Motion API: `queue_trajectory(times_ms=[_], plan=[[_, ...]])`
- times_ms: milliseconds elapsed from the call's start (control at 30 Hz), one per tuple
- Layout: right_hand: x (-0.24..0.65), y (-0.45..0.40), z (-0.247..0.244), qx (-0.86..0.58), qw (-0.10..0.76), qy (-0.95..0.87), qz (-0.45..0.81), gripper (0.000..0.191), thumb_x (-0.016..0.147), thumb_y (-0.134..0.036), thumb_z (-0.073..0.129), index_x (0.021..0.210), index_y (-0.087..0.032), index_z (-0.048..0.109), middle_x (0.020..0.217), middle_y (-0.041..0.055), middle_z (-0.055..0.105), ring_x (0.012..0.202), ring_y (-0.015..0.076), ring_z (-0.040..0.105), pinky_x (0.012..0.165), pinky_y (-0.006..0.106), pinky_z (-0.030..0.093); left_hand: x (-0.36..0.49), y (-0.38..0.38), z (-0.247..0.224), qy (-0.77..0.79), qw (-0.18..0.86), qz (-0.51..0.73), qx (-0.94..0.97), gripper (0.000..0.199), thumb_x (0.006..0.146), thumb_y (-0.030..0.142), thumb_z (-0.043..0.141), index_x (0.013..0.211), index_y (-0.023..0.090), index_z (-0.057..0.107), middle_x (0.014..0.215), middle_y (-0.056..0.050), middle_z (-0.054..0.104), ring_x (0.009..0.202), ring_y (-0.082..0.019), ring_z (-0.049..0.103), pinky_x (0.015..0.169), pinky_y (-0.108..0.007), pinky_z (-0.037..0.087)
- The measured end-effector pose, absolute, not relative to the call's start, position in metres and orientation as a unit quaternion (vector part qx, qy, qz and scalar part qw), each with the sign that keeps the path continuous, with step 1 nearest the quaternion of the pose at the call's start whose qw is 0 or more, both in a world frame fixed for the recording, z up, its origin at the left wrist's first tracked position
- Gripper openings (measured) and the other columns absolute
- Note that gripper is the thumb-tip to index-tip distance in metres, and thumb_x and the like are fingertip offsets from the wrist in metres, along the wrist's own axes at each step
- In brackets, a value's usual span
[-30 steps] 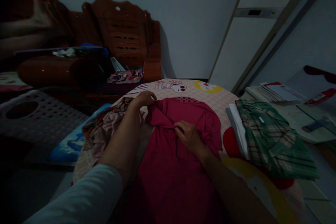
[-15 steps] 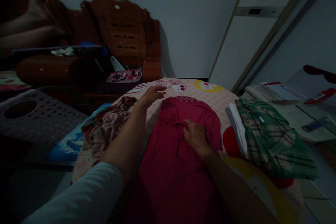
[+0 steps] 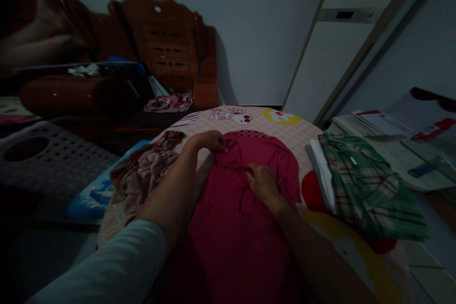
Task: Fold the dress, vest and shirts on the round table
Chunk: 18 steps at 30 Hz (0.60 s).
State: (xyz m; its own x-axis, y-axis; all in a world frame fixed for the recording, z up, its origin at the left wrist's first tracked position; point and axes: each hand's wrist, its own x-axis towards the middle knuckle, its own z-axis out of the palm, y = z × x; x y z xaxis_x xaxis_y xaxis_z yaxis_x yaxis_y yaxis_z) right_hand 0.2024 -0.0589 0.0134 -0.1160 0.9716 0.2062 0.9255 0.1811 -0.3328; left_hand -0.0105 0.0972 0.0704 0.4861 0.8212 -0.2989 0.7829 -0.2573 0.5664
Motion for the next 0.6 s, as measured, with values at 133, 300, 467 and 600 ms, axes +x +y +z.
queue_trajectory(times_ms=[133,300,467,600], plan=[[0.203,-0.059,0.012,-0.633,0.194,-0.747,0.063,0.029,0.090,-0.024,0.058,0.114,-0.017,0.072,0.099,0.0107,0.077,0.089,0.0259,0.073,0.075,0.033,0.052,-0.011,0.098,0.068,0.497,0.362,0.055,0.787,0.017,0.064,0.022,0.076,0.054,0.016,0.064,0.047,0.001,0.057,0.047,-0.010,0.049,0.049,-0.020,0.038],[0.203,-0.059,0.012,-0.631,0.211,-0.745,0.055,0.025,0.089,-0.024,0.058,0.109,-0.019,0.073,0.097,0.0088,0.077,0.086,0.0235,0.072,0.073,0.030,0.050,-0.012,0.098,0.067,0.511,0.415,0.158,0.736,0.016,0.068,0.025,0.076,0.063,0.014,0.065,0.053,0.001,0.058,0.051,-0.011,0.054,0.049,-0.020,0.043],[0.200,-0.059,0.017,-0.647,0.187,-0.737,0.059,0.020,0.092,-0.027,0.056,0.092,-0.018,0.074,0.084,0.0089,0.076,0.077,0.0215,0.070,0.065,0.028,0.043,-0.001,0.096,0.067,0.515,0.468,0.216,0.685,0.010,0.072,0.015,0.072,0.080,0.013,0.068,0.054,0.003,0.055,0.049,-0.009,0.053,0.050,-0.020,0.044],[0.199,-0.060,0.020,-0.654,0.183,-0.732,0.045,0.023,0.093,-0.030,0.055,0.081,-0.018,0.072,0.076,0.0083,0.074,0.068,0.0205,0.068,0.059,0.027,0.037,0.015,0.088,0.069,0.479,0.504,0.269,0.666,0.019,0.079,0.013,0.065,0.097,0.010,0.071,0.064,0.000,0.064,0.054,-0.009,0.056,0.056,-0.020,0.048]])
